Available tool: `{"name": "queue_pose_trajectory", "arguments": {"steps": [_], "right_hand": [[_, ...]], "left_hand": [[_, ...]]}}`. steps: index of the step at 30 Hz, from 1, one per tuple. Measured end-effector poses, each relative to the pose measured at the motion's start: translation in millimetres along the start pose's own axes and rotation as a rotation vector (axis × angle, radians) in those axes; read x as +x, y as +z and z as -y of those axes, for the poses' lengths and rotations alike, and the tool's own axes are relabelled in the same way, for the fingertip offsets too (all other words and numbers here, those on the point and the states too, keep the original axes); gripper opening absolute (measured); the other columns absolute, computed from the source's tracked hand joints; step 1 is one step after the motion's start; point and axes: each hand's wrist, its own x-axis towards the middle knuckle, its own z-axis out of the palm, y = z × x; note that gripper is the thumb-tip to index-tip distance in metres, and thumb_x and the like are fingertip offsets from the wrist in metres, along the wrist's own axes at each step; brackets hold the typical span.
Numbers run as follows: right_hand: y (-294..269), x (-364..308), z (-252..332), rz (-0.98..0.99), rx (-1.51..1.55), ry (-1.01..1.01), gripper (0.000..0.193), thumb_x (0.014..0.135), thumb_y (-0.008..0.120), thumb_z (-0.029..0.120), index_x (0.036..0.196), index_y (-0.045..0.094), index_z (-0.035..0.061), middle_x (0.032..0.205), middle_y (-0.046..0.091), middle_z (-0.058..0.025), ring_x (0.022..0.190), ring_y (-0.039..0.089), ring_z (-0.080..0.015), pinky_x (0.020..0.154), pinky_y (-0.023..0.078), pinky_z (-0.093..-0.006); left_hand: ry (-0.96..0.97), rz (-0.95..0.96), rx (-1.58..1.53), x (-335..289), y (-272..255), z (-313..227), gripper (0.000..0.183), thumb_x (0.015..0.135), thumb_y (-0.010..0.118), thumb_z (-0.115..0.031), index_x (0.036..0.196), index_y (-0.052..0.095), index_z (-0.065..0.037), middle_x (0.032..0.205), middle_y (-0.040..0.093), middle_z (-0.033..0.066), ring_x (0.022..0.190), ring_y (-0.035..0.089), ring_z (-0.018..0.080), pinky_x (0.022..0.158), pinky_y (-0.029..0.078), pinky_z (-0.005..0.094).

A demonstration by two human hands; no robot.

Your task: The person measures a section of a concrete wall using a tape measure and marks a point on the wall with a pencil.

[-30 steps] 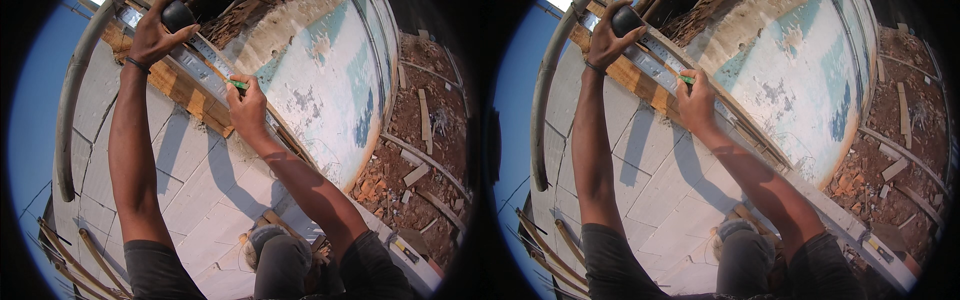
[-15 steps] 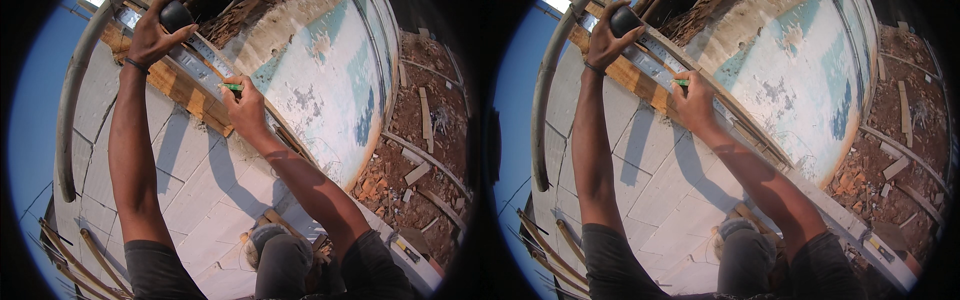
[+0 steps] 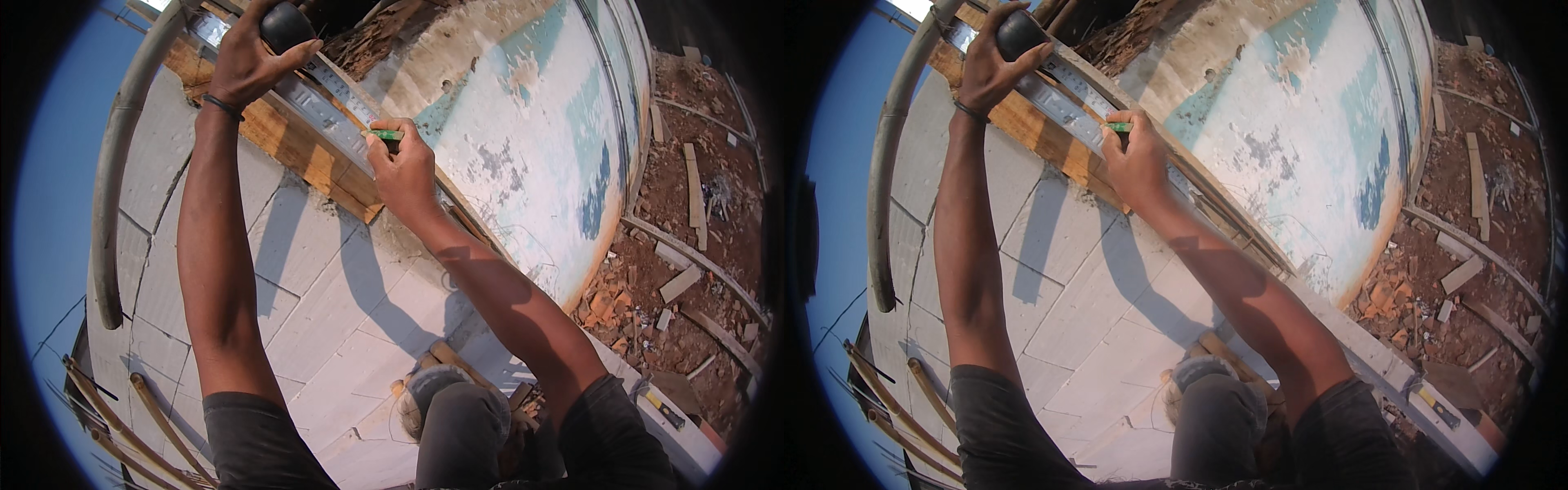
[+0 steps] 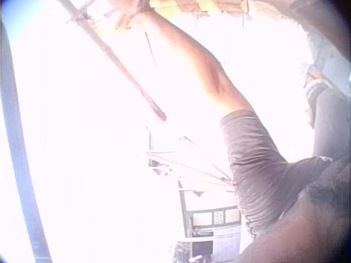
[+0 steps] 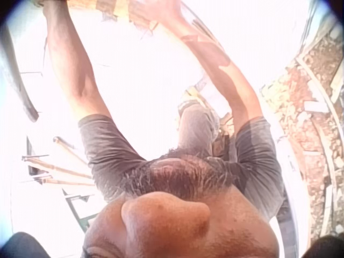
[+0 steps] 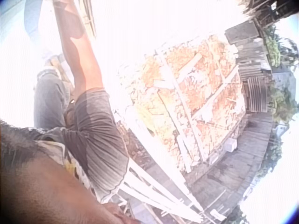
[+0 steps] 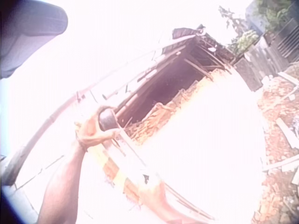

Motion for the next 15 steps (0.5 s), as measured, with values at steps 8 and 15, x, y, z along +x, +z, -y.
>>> {"name": "queue_pose_trajectory", "arguments": {"steps": [8,15], "right_hand": [[-2,3,0,0.012,-0.051,-0.002,0.018,0.089,0.062,0.011,0.103,0.057,0.0008,0.081,0.064,-0.0085,0.066,0.060,-0.0146,0.061,0.048,-0.0293],[-7,1,-1,0.036,0.100,0.117,0.019,0.088,0.063,0.011,0.103,0.057,0.0007,0.079,0.063,-0.0085,0.067,0.058,-0.0110,0.062,0.048,-0.0282]], "left_hand": [[0.029,-0.012,0.009,0,1,4,0.083,0.062,0.082,-0.049,0.129,0.050,-0.011,0.119,0.058,0.0175,0.113,0.056,0.0314,0.094,0.047,0.0481],[0.059,-0.022,0.042,0,3,7,0.083,0.063,0.082,-0.047,0.130,0.049,-0.011,0.120,0.058,0.0181,0.111,0.057,0.0308,0.092,0.048,0.0473]]}}
